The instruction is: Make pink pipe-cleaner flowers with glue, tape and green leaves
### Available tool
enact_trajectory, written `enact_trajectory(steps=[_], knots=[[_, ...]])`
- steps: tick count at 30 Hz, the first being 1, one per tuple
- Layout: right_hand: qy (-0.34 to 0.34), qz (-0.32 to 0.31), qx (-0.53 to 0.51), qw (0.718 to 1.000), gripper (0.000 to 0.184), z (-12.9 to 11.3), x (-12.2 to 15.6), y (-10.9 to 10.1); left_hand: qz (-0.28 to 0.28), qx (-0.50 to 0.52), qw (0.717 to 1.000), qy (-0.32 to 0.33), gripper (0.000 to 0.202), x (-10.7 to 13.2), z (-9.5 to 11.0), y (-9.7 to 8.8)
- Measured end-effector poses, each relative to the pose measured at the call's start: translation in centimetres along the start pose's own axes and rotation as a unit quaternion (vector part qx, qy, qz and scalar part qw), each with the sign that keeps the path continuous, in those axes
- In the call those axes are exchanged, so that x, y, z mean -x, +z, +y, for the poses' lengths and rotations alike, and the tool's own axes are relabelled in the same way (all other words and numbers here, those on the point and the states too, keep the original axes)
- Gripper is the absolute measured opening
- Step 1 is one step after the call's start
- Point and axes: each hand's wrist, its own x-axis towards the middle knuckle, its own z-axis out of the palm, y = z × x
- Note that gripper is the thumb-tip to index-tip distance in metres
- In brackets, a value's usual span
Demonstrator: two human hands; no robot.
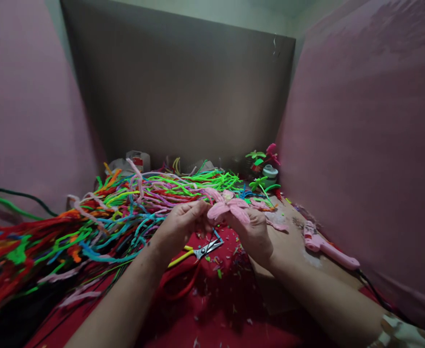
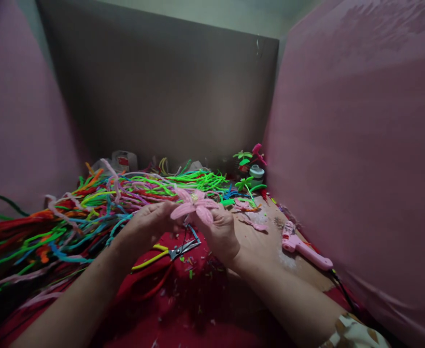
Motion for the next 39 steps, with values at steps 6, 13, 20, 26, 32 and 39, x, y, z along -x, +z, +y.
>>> enact_trajectory(steps=[6, 13, 20, 26, 32, 39], knots=[[0.000, 0.020, -0.038, 0.999, 0.026, -1.5, -0.6, -0.3, 0.027, -0.067, 0.997, 0.017, 0.021, -0.1, 0.0, 2.4], [0.043, 0.004, -0.086, 0.995, 0.021, -2.1, -0.7, 0.0, 0.167, -0.139, 0.975, 0.051, 0.023, 0.4, -1.6, 4.7], [0.068, -0.023, -0.128, 0.989, 0.021, -1.2, -0.4, 0.2, 0.192, -0.156, 0.966, 0.073, 0.024, 0.4, -2.0, 4.3], [0.100, -0.031, -0.128, 0.986, 0.033, -0.3, -0.2, 0.3, 0.200, -0.106, 0.973, 0.055, 0.032, 0.5, -1.6, 4.1], [0.032, -0.008, -0.053, 0.998, 0.022, 0.4, -0.2, 0.1, 0.171, 0.037, 0.984, -0.026, 0.032, 0.4, -1.0, 4.2], [0.121, 0.023, -0.159, 0.980, 0.020, 0.9, 0.1, 0.8, 0.108, 0.184, 0.973, -0.088, 0.020, 0.5, -0.9, 4.3]])
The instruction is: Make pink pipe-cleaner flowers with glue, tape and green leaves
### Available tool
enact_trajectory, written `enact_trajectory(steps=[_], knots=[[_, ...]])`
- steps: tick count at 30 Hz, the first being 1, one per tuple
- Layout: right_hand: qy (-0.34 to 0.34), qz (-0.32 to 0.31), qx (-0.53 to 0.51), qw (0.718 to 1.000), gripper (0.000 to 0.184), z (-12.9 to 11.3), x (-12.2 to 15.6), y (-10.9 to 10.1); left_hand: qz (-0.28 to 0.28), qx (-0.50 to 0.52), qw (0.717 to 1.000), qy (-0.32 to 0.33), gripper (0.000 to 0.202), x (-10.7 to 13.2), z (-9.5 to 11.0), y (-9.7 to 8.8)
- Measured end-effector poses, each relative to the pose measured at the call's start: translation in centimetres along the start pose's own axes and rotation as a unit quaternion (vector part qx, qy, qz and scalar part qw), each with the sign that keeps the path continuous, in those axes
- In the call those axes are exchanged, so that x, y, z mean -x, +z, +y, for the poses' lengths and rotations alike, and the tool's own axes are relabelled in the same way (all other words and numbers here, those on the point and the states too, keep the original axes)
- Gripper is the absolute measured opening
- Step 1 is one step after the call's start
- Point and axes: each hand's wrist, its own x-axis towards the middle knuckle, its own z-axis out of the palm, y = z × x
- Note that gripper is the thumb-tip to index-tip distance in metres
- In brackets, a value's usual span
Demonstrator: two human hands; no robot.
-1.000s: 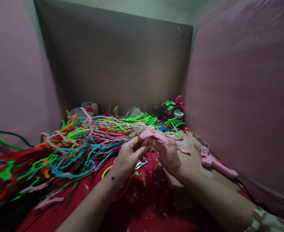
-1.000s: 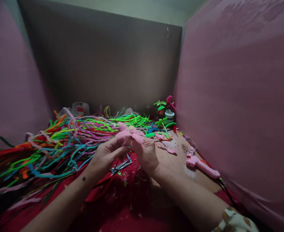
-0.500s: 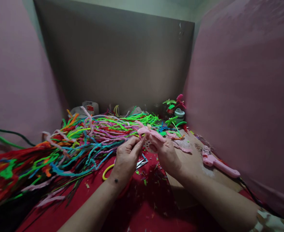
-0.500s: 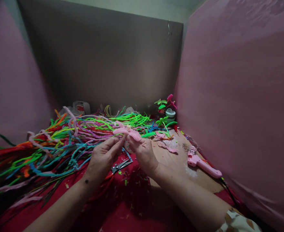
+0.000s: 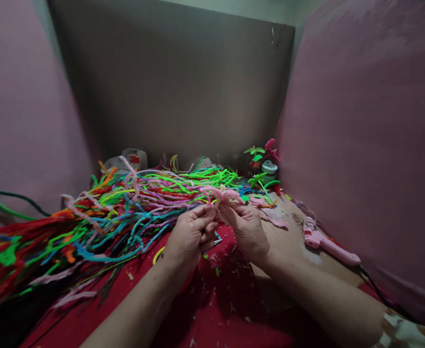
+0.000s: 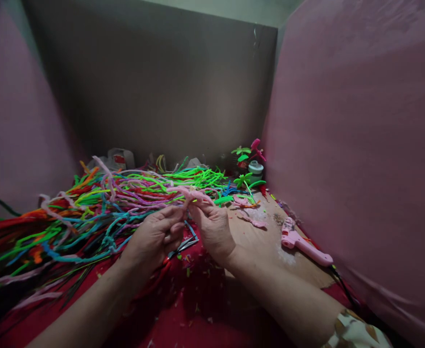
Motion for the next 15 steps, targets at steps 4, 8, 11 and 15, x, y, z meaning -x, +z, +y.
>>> enact_trajectory(steps=[4, 8, 11, 15], knots=[[0.065, -0.047, -0.131, 0.988, 0.021, 0.0, -0.2, 0.5, -0.056, 0.048, 0.997, -0.038, 0.015, -0.4, 0.2, -0.7], [0.094, -0.105, -0.171, 0.975, 0.031, 0.3, -0.6, 0.4, -0.101, 0.064, 0.991, -0.068, 0.015, -0.5, 0.4, -1.4], [0.098, -0.115, -0.191, 0.970, 0.029, 0.8, -0.9, 0.4, -0.117, 0.058, 0.989, -0.072, 0.017, -0.5, 0.3, -1.6], [0.108, -0.099, -0.203, 0.968, 0.024, 0.6, -0.8, 0.5, -0.105, 0.022, 0.993, -0.057, 0.024, -0.6, 0.2, -1.5]])
